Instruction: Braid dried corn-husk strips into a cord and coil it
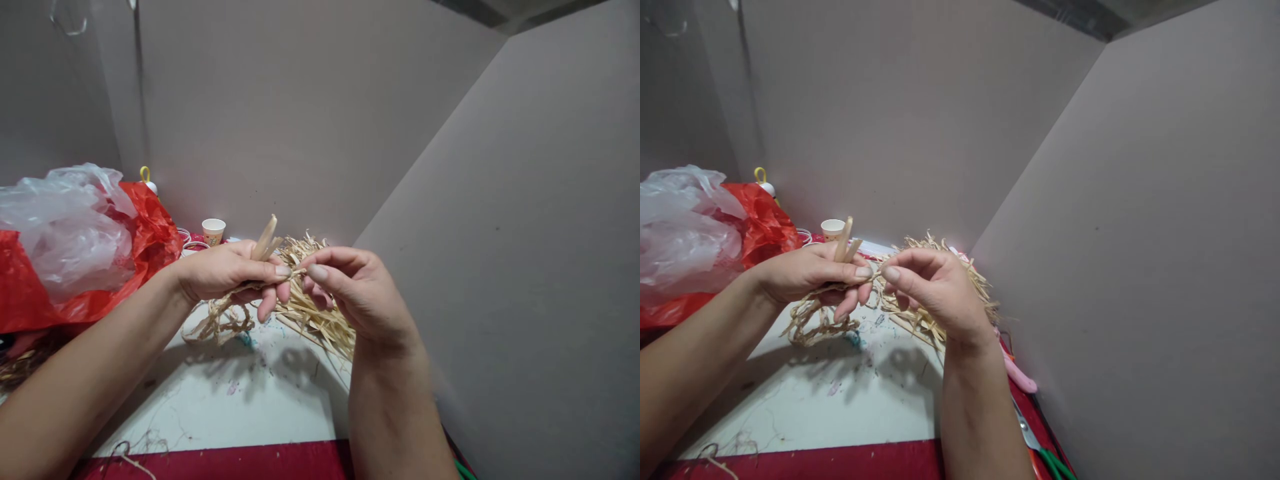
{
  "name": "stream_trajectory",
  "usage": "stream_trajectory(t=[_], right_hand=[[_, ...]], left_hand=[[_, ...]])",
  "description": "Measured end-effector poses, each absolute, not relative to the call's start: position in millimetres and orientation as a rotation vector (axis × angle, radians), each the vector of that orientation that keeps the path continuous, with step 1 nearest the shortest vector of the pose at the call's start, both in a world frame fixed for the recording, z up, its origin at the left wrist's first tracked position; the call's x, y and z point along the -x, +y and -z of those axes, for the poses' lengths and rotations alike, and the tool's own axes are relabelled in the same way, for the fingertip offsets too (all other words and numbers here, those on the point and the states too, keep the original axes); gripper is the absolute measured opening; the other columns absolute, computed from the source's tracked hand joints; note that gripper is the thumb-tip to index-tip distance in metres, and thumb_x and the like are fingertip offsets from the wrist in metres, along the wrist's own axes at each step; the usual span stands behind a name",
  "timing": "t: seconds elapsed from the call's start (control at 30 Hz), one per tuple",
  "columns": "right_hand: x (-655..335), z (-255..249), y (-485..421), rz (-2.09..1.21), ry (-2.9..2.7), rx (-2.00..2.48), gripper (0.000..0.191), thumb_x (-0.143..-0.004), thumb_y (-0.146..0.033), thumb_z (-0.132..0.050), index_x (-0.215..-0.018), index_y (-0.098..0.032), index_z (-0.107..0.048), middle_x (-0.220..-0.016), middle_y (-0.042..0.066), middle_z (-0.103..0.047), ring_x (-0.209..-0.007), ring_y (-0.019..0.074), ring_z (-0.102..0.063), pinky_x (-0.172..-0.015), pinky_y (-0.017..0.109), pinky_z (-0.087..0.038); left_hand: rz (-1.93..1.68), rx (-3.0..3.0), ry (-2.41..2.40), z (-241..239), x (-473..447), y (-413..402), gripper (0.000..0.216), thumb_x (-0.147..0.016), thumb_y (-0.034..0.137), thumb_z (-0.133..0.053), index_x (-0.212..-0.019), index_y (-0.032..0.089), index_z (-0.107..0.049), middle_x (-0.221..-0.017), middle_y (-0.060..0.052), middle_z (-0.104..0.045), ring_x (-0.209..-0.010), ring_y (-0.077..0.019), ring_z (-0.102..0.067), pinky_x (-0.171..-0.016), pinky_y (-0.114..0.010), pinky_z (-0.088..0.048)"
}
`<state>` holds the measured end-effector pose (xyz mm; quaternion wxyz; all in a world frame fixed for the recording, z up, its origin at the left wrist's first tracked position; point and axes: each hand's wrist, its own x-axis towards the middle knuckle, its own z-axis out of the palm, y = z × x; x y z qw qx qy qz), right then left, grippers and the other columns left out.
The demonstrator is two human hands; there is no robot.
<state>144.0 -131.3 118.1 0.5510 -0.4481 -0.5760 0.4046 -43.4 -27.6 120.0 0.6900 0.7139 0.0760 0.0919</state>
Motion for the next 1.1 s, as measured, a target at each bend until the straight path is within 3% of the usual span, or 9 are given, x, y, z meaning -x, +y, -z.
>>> stream_trajectory(t=[0.17, 0.3, 0.37, 0.53, 0.73, 0.93, 1.1], right_hand=[[-143.0, -117.4, -130.7, -0.922, -1.377, 1.048, 0.015, -0.077, -0.034, -0.081, -0.075, -0.02, -0.075, -0.057, -0.001, -0.063, -0.045, 0.0054, -0.051, -0.041, 0.018, -0.038], [-143.1, -118.4, -128.8, -0.91, -1.316, 1.055, 0.02, -0.073, -0.035, -0.084, -0.07, -0.018, -0.073, -0.054, -0.002, -0.061, -0.044, 0.0046, -0.049, -0.04, 0.017, -0.036], [-143.7, -118.4, -128.1, -0.904, -1.293, 1.062, 0.022, -0.072, -0.036, -0.085, -0.069, -0.018, -0.073, -0.054, -0.002, -0.061, -0.043, 0.0045, -0.049, -0.039, 0.017, -0.035], [-145.5, -116.9, -128.0, -0.898, -1.301, 1.061, 0.021, -0.074, -0.035, -0.084, -0.072, -0.018, -0.073, -0.057, -0.002, -0.063, -0.044, 0.0045, -0.05, -0.039, 0.017, -0.037], [-145.6, -115.8, -127.4, -0.933, -1.304, 1.021, 0.015, -0.077, -0.032, -0.081, -0.075, -0.019, -0.074, -0.06, -0.002, -0.065, -0.045, 0.0035, -0.052, -0.041, 0.015, -0.039], [-145.1, -115.3, -128.8, -0.958, -1.336, 0.979, 0.013, -0.082, -0.031, -0.077, -0.077, -0.019, -0.075, -0.064, -0.001, -0.066, -0.047, 0.0032, -0.054, -0.045, 0.015, -0.042], [-145.9, -115.3, -129.0, -0.957, -1.344, 0.954, 0.015, -0.086, -0.035, -0.073, -0.086, -0.02, -0.077, -0.066, -0.001, -0.067, -0.049, 0.0042, -0.056, -0.045, 0.016, -0.043]], left_hand=[[-0.226, -1.593, 0.165, -120.9, 42.3, -29.8, 0.027, -0.087, 0.039, -0.065, -0.083, 0.012, -0.07, -0.054, -0.002, -0.063, -0.038, -0.0041, -0.034, -0.038, -0.019, -0.023], [-0.287, -1.602, 0.209, -123.0, 43.3, -29.7, 0.021, -0.075, 0.024, -0.079, -0.086, 0.016, -0.064, -0.066, 0.0, -0.069, -0.058, -0.0086, -0.06, -0.055, -0.019, -0.043], [-0.317, -1.622, 0.236, -123.9, 43.8, -28.6, 0.019, -0.074, 0.02, -0.079, -0.081, 0.015, -0.063, -0.067, 0.0, -0.069, -0.062, -0.0094, -0.062, -0.06, -0.02, -0.046], [-0.325, -1.702, 0.223, -126.1, 44.8, -26.3, 0.014, -0.081, 0.022, -0.073, -0.073, 0.012, -0.066, -0.066, -0.002, -0.069, -0.049, -0.0039, -0.048, -0.048, -0.017, -0.036], [-0.278, -1.685, 0.144, -125.1, 47.3, -24.0, 0.018, -0.084, 0.026, -0.07, -0.075, 0.01, -0.069, -0.065, -0.005, -0.068, -0.053, -0.0064, -0.052, -0.048, -0.017, -0.038], [-0.241, -1.615, 0.165, -122.3, 48.9, -17.7, 0.021, -0.082, 0.032, -0.072, -0.079, 0.011, -0.067, -0.062, -0.005, -0.068, -0.04, -0.0028, -0.035, -0.037, -0.017, -0.022], [-0.245, -1.602, 0.164, -120.8, 48.8, -14.0, 0.021, -0.082, 0.032, -0.071, -0.077, 0.012, -0.065, -0.061, -0.004, -0.066, -0.039, -0.0025, -0.035, -0.037, -0.017, -0.022]])
